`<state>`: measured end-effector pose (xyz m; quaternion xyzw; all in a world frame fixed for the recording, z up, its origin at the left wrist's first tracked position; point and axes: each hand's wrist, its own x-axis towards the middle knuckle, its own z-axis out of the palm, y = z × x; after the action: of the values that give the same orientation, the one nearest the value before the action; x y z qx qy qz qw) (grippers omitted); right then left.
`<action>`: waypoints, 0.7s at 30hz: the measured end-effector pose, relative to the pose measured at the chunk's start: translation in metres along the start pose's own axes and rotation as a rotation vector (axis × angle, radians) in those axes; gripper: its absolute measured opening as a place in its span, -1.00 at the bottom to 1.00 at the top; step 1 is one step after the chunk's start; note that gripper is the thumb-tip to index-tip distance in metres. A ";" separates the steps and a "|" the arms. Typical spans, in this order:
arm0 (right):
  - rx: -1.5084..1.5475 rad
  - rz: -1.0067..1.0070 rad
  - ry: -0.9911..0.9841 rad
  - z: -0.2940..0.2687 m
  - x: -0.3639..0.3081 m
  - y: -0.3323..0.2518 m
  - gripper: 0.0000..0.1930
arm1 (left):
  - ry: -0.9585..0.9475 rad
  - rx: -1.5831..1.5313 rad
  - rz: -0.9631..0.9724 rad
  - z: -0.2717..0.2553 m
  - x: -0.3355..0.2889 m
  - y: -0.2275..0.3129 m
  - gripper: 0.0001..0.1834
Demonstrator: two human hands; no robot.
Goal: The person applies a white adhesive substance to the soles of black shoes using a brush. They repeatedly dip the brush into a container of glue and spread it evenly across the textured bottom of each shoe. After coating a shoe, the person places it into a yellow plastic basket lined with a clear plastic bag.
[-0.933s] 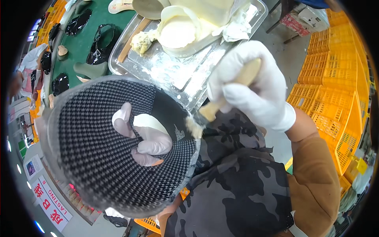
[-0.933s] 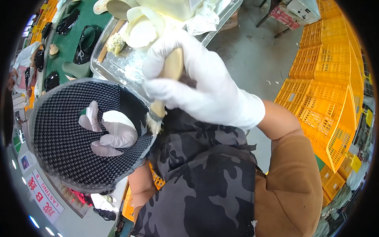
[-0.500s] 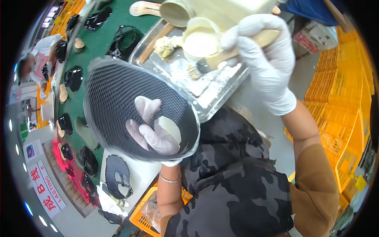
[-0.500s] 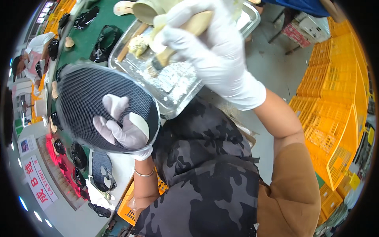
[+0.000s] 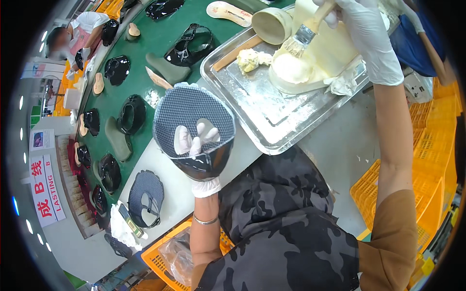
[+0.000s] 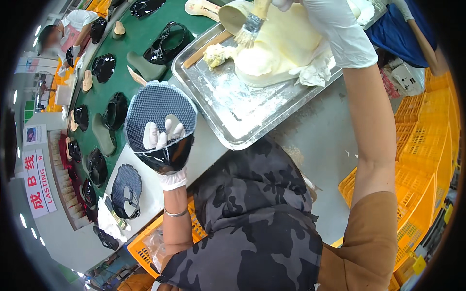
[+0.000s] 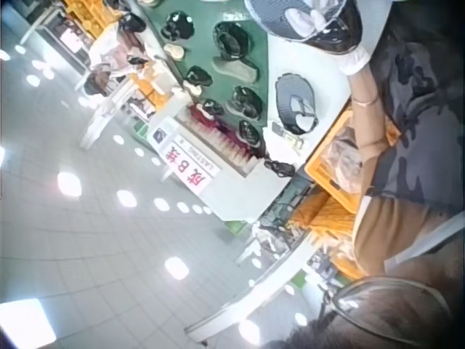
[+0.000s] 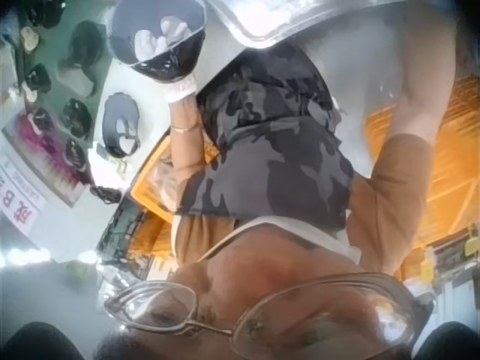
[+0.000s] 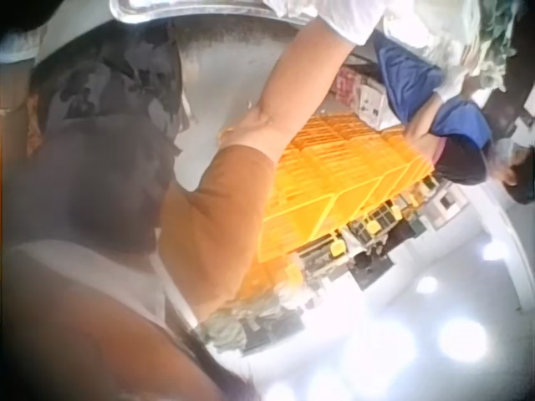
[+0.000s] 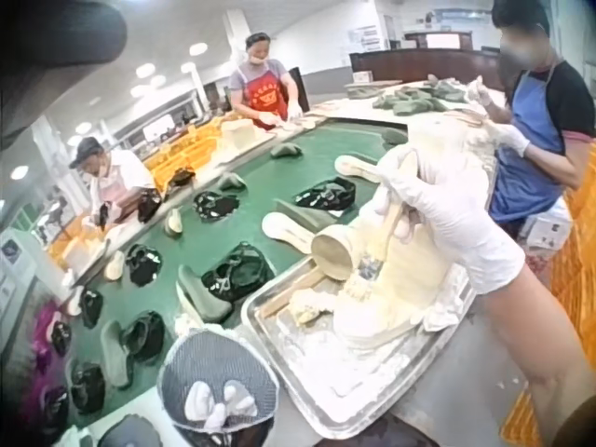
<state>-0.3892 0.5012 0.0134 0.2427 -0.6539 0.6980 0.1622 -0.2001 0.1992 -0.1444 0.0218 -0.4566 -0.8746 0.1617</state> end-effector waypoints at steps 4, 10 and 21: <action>-0.015 -0.009 -0.035 0.002 -0.002 -0.001 -0.81 | -0.009 -0.258 -0.040 -0.025 0.001 -0.003 -0.48; -0.115 0.035 -0.048 0.002 -0.002 -0.008 -0.83 | 0.139 -0.567 -0.200 -0.009 0.000 0.019 -0.46; -0.144 0.048 -0.156 0.005 -0.005 -0.014 -0.82 | -0.139 -1.404 -0.388 0.042 -0.014 0.073 -0.47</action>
<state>-0.3768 0.4981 0.0228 0.2684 -0.7186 0.6319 0.1110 -0.1757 0.1973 -0.0625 -0.0620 0.2146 -0.9735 -0.0497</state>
